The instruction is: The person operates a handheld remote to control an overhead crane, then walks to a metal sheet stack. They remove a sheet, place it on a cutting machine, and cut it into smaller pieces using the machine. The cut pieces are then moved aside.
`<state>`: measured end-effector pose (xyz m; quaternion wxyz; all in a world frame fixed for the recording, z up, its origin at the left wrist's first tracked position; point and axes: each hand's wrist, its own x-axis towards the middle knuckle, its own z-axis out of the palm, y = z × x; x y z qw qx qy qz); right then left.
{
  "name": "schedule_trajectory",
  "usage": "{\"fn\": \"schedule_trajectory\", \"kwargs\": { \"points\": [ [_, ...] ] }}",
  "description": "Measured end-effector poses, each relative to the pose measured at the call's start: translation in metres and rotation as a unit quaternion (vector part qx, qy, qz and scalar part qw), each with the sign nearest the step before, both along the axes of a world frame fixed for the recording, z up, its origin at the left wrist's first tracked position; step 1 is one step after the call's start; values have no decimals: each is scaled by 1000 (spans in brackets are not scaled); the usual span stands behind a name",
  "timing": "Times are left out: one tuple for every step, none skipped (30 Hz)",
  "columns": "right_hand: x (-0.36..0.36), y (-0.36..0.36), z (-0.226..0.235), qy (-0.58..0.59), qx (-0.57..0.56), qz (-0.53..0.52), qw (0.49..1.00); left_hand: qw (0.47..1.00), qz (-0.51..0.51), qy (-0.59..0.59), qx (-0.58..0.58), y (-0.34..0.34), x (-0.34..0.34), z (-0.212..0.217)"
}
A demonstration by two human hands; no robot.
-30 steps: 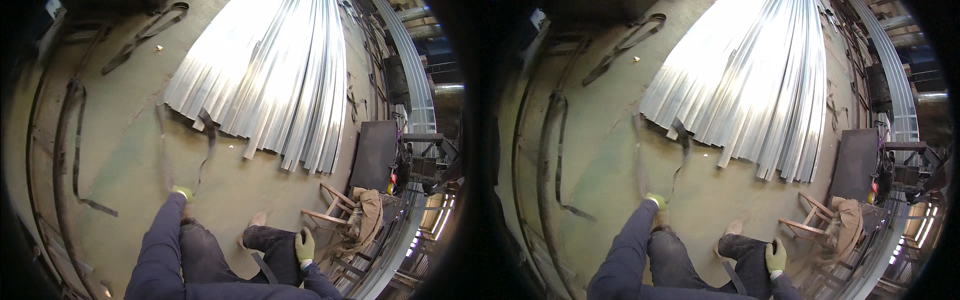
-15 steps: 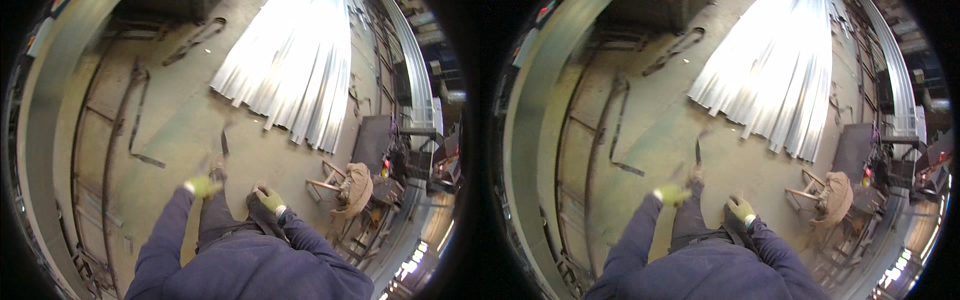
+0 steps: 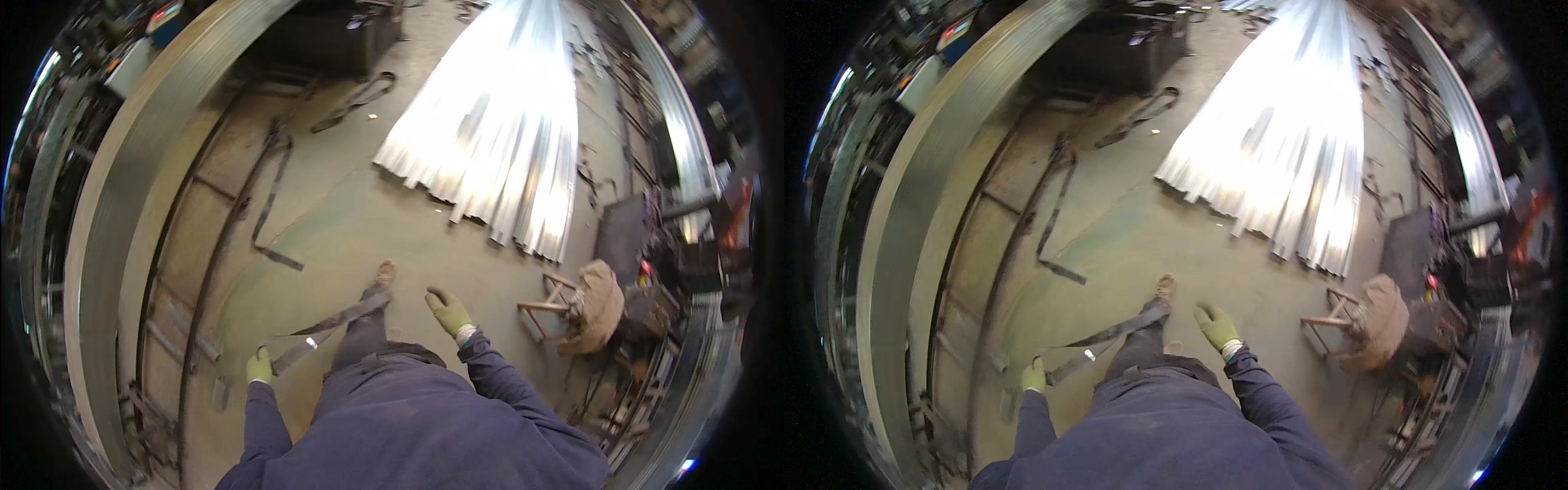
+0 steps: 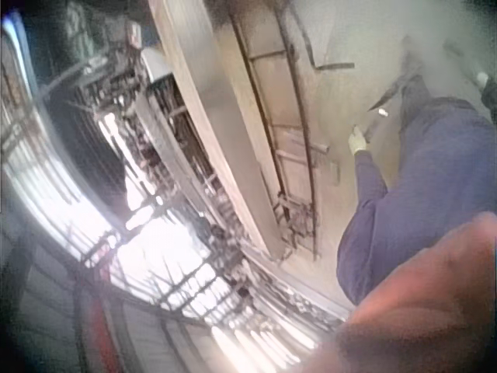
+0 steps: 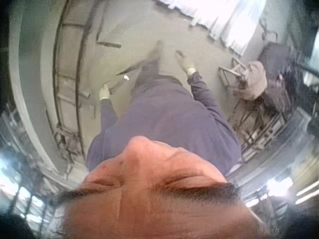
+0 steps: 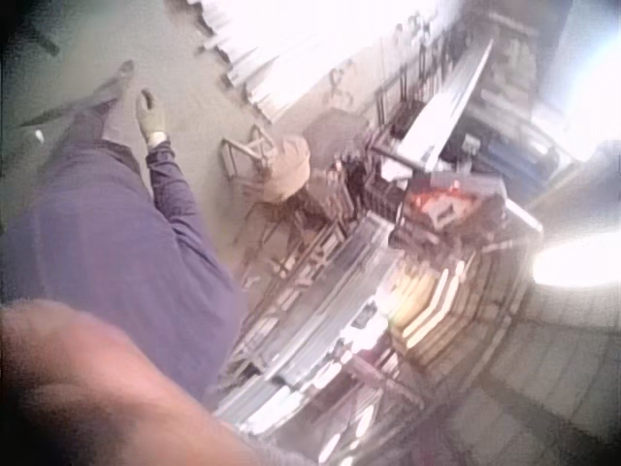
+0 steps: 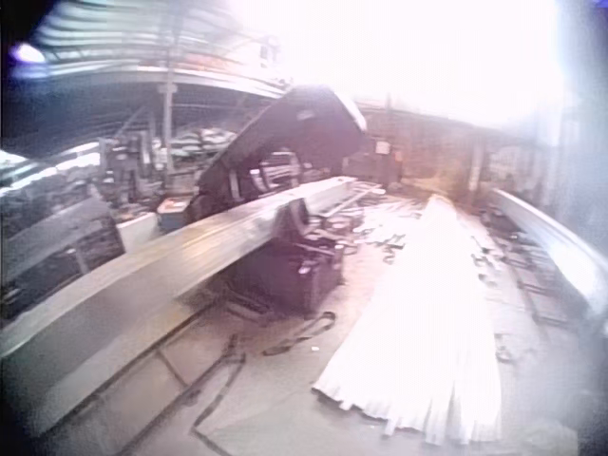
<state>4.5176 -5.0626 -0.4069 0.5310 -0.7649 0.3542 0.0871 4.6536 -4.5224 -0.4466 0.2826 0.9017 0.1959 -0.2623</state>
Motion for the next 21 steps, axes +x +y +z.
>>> {"fn": "schedule_trajectory", "kwargs": {
  "points": [
    [-18,0,3,0,9,-22,1000,1000,16,-21,-15,-3,6,-5],
    [-36,-2,7,1,-6,-33,999,998,16,-54,-12,-3,13,-7],
    [-53,-8,8,6,-23,-48,999,996,-4,-83,-21,-4,22,-13],
    [-69,-14,10,19,-47,-67,996,995,39,-57,-69,-4,30,-17],
    [-84,-21,11,14,-48,-106,993,991,71,-22,-115,-4,41,-21],
    [-100,-30,13,8,-40,-141,989,994,36,-54,-90,-7,49,-27],
    [-114,-38,15,10,-37,-177,983,995,6,28,-93,-9,66,-29],
    [-126,-46,18,1,-39,-207,978,996,-9,-7,-87,-16,73,-36],
    [-138,-53,21,15,-58,-222,973,999,-5,-12,-48,-22,78,-41],
    [-149,-62,24,17,-56,-253,966,983,-182,4,23,-40,104,-48],
    [-159,-69,25,20,-55,-275,960,921,-369,27,122,-57,125,-54],
    [-167,-75,24,24,-54,-296,953,836,-518,16,181,-74,142,-58],
    [-176,-80,21,26,-61,-320,945,838,-521,64,153,-105,158,-72],
    [-186,-83,15,31,-67,-342,937,837,-520,112,125,-138,174,-82],
    [-198,-84,6,42,-77,-366,927,830,-520,162,122,-175,191,-89],
    [-208,-79,-6,77,-70,-392,914,833,-531,143,69,-213,209,-97],
    [-221,-76,-20,115,-67,-421,897,841,-523,125,62,-264,226,-101],
    [-238,-70,-36,146,-67,-448,879,842,-526,108,54,-320,241,-103],
    [-253,-64,-55,161,-7,-485,859,874,-477,91,16,-378,254,-100],
    [-268,-55,-73,187,59,-524,829,877,-475,71,-7,-434,264,-92],
    [-282,-39,-89,169,83,-555,810,859,-507,39,-61,-493,267,-82]
  ]
}}
